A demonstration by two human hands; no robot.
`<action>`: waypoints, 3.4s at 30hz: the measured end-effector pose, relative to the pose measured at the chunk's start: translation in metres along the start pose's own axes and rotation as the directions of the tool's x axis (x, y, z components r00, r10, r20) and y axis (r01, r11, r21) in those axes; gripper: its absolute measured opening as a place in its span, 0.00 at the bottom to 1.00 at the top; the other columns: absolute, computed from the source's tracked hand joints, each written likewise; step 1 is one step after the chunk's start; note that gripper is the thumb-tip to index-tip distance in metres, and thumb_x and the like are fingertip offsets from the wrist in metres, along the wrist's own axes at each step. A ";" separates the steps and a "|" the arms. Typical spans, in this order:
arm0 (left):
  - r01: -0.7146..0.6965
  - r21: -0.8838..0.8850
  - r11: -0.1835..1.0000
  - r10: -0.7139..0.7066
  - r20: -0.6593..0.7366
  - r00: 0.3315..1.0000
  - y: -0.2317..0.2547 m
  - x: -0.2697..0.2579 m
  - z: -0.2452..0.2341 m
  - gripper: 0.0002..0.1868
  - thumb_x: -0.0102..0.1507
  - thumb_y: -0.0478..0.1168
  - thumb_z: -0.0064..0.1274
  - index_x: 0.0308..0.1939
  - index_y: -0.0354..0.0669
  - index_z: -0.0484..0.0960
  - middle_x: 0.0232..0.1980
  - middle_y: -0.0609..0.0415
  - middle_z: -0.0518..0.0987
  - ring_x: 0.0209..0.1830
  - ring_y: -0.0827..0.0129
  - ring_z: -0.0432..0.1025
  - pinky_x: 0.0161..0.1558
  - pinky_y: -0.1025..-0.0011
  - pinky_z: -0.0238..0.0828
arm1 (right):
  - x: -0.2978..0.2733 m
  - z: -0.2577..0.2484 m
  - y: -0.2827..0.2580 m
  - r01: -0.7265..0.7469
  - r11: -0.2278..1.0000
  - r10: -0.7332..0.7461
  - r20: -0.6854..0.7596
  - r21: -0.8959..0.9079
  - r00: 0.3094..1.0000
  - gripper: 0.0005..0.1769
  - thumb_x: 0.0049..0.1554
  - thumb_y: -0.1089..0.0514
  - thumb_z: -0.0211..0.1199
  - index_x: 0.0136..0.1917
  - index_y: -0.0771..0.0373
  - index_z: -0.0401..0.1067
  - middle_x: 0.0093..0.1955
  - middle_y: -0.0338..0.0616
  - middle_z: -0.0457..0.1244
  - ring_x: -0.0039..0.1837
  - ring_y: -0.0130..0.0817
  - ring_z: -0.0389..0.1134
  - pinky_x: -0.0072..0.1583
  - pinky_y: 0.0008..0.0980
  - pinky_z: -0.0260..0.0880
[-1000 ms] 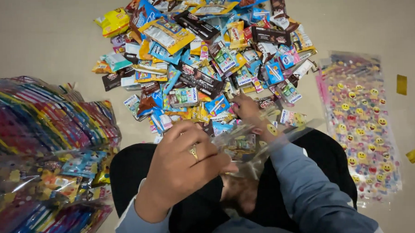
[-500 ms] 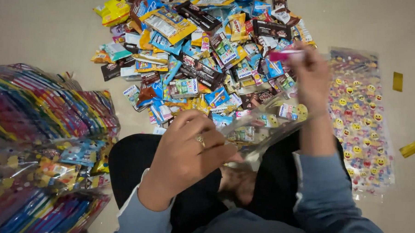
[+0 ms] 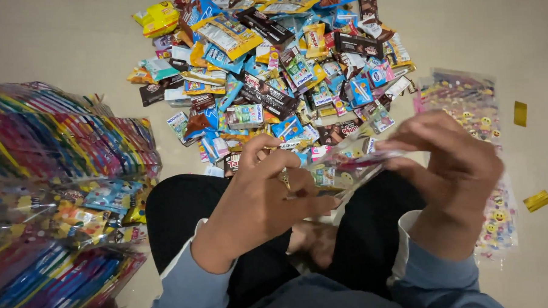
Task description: Sorting and packing various small snack packets into clear plastic bags while sitting on the floor.
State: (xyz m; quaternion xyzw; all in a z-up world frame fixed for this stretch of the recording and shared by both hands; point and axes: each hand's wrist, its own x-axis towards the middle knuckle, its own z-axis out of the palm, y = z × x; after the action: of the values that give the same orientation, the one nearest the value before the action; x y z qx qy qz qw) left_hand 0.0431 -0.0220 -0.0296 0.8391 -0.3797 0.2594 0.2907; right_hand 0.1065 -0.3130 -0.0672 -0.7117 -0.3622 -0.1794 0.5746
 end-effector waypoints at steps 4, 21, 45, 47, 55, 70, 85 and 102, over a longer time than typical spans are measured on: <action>0.039 -0.025 0.999 -0.039 0.016 0.999 0.001 0.000 0.001 0.03 0.61 0.41 0.64 0.38 0.56 0.88 0.34 0.64 0.78 0.43 0.66 0.65 0.62 0.46 0.53 | 0.008 0.005 0.008 0.015 0.999 -0.016 -0.036 -0.033 0.999 0.35 0.52 0.61 0.72 0.72 0.63 0.66 0.63 0.53 0.67 0.67 0.42 0.69 0.78 0.46 0.68; 0.091 0.024 0.996 -0.090 -0.044 0.995 -0.016 0.000 0.005 0.06 0.61 0.41 0.62 0.42 0.58 0.86 0.36 0.63 0.77 0.43 0.64 0.66 0.64 0.47 0.54 | -0.069 0.099 0.342 -0.379 0.866 0.463 0.238 -0.327 0.854 0.16 0.57 0.60 0.65 0.59 0.55 0.79 0.68 0.55 0.65 0.68 0.50 0.66 0.69 0.47 0.66; 0.076 -0.010 0.997 -0.076 -0.026 0.997 -0.012 0.003 0.003 0.10 0.58 0.35 0.63 0.40 0.57 0.86 0.33 0.62 0.74 0.40 0.64 0.64 0.60 0.49 0.58 | 0.000 0.067 0.247 -0.633 0.595 0.597 -0.256 -0.495 0.760 0.08 0.56 0.47 0.72 0.50 0.45 0.84 0.33 0.36 0.71 0.29 0.25 0.56 0.34 0.27 0.58; 0.031 0.038 0.999 -0.032 0.028 0.999 -0.011 0.000 0.004 0.12 0.60 0.39 0.60 0.47 0.63 0.83 0.37 0.62 0.74 0.41 0.62 0.65 0.60 0.47 0.56 | 0.032 0.036 0.170 -0.714 0.686 0.665 -0.278 -0.139 0.693 0.05 0.61 0.58 0.67 0.49 0.53 0.83 0.43 0.35 0.74 0.27 0.15 0.55 0.33 0.16 0.56; 0.010 -0.062 0.998 -0.006 0.066 0.998 0.007 0.000 0.002 0.14 0.56 0.39 0.62 0.45 0.58 0.87 0.37 0.61 0.71 0.43 0.64 0.66 0.62 0.44 0.54 | -0.007 -0.027 0.022 -0.276 0.941 0.332 -0.384 0.195 0.862 0.09 0.62 0.56 0.62 0.46 0.64 0.75 0.37 0.39 0.65 0.35 0.26 0.63 0.50 0.27 0.73; 0.016 -0.027 1.000 -0.013 0.110 0.994 0.020 0.000 0.005 0.12 0.58 0.42 0.61 0.45 0.63 0.88 0.38 0.62 0.75 0.43 0.65 0.66 0.65 0.44 0.51 | 0.008 0.020 -0.096 -0.596 0.795 0.591 -0.081 -0.114 0.803 0.16 0.57 0.74 0.54 0.56 0.75 0.75 0.37 0.53 0.67 0.35 0.33 0.64 0.43 0.24 0.64; 0.324 -0.004 0.946 -0.320 -0.174 0.931 -0.047 -0.014 0.002 0.19 0.57 0.27 0.55 0.47 0.54 0.89 0.36 0.58 0.70 0.38 0.61 0.61 0.48 0.61 0.59 | 0.039 -0.023 0.096 -0.637 0.729 0.684 -0.245 0.250 0.687 0.12 0.65 0.60 0.57 0.60 0.63 0.76 0.43 0.40 0.67 0.38 0.22 0.65 0.39 0.17 0.64; 0.053 -0.038 0.998 -0.058 -0.142 0.988 -0.085 -0.011 0.023 0.06 0.62 0.50 0.65 0.38 0.60 0.84 0.34 0.67 0.72 0.56 0.67 0.76 0.64 0.48 0.54 | 0.097 0.104 0.449 -0.623 0.669 0.689 0.023 -0.405 0.725 0.21 0.61 0.49 0.63 0.66 0.53 0.75 0.63 0.51 0.63 0.58 0.41 0.71 0.60 0.38 0.72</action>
State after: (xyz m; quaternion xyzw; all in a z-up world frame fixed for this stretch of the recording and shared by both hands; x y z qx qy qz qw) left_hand 0.1091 0.0140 -0.0775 0.8233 -0.3388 0.3043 0.3387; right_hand 0.4788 -0.2194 -0.3395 -0.9016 -0.0889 0.0380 0.4217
